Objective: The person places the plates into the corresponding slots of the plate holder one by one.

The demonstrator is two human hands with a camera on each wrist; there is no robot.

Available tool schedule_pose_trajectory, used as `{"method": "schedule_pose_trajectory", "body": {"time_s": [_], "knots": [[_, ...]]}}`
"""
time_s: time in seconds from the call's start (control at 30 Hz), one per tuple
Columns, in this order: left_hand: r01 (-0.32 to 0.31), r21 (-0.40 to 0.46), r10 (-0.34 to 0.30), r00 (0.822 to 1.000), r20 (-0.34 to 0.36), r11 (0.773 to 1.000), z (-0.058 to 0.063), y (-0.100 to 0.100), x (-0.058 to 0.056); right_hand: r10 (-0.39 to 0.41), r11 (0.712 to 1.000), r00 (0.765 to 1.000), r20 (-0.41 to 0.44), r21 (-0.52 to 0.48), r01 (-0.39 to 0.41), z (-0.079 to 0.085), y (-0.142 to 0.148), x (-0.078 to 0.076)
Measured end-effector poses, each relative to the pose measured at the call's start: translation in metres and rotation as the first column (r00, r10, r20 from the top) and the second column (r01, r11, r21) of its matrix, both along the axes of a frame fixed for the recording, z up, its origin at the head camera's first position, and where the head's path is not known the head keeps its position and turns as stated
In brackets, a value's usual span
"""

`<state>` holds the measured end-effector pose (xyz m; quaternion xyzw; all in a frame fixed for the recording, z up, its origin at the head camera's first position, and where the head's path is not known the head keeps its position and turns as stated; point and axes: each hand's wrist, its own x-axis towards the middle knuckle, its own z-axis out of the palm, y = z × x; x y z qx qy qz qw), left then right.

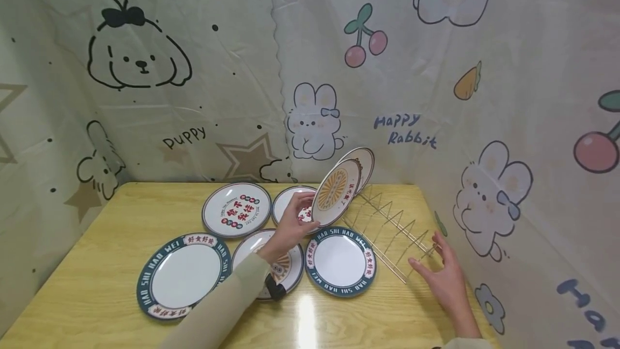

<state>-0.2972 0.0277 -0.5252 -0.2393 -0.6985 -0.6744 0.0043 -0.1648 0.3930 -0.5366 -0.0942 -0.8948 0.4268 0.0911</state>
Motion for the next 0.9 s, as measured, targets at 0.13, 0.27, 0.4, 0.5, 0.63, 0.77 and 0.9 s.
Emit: {"method": "schedule_pose_trajectory", "body": {"time_s": [0.13,0.27,0.4,0.5,0.63,0.77,0.9], "knots": [[-0.001,-0.002,0.001,1.000,-0.002,1.000,-0.001,0.006,-0.002,-0.009,1.000,1.000,0.008,0.002,0.009,0.001,-0.002,0.001],[-0.012,0.001,0.012,1.000,-0.013,1.000,-0.006,0.012,-0.006,-0.002,1.000,1.000,-0.001,0.001,0.002,0.001,-0.001,0.001],[-0.054,-0.021,0.053,0.997,-0.051,0.998,-0.010,0.017,-0.008,0.003,1.000,1.000,-0.009,0.006,-0.002,-0.001,0.001,-0.001],[-0.079,-0.026,0.077,0.995,-0.068,0.997,-0.010,0.020,-0.009,0.004,1.000,1.000,-0.014,0.012,-0.004,-0.001,0.002,-0.001],[-0.093,-0.017,0.092,0.993,-0.078,0.996,-0.010,0.023,-0.011,0.004,1.000,1.000,-0.023,0.012,-0.003,-0.001,0.001,-0.002],[-0.083,-0.001,0.082,0.992,-0.092,0.997,-0.012,0.026,-0.015,0.000,1.000,1.000,-0.026,0.014,0.000,-0.001,0.000,-0.002],[-0.091,-0.010,0.090,0.992,-0.084,0.996,-0.013,0.028,-0.016,0.003,1.000,1.000,-0.025,0.006,-0.003,-0.001,0.000,-0.002]]}}
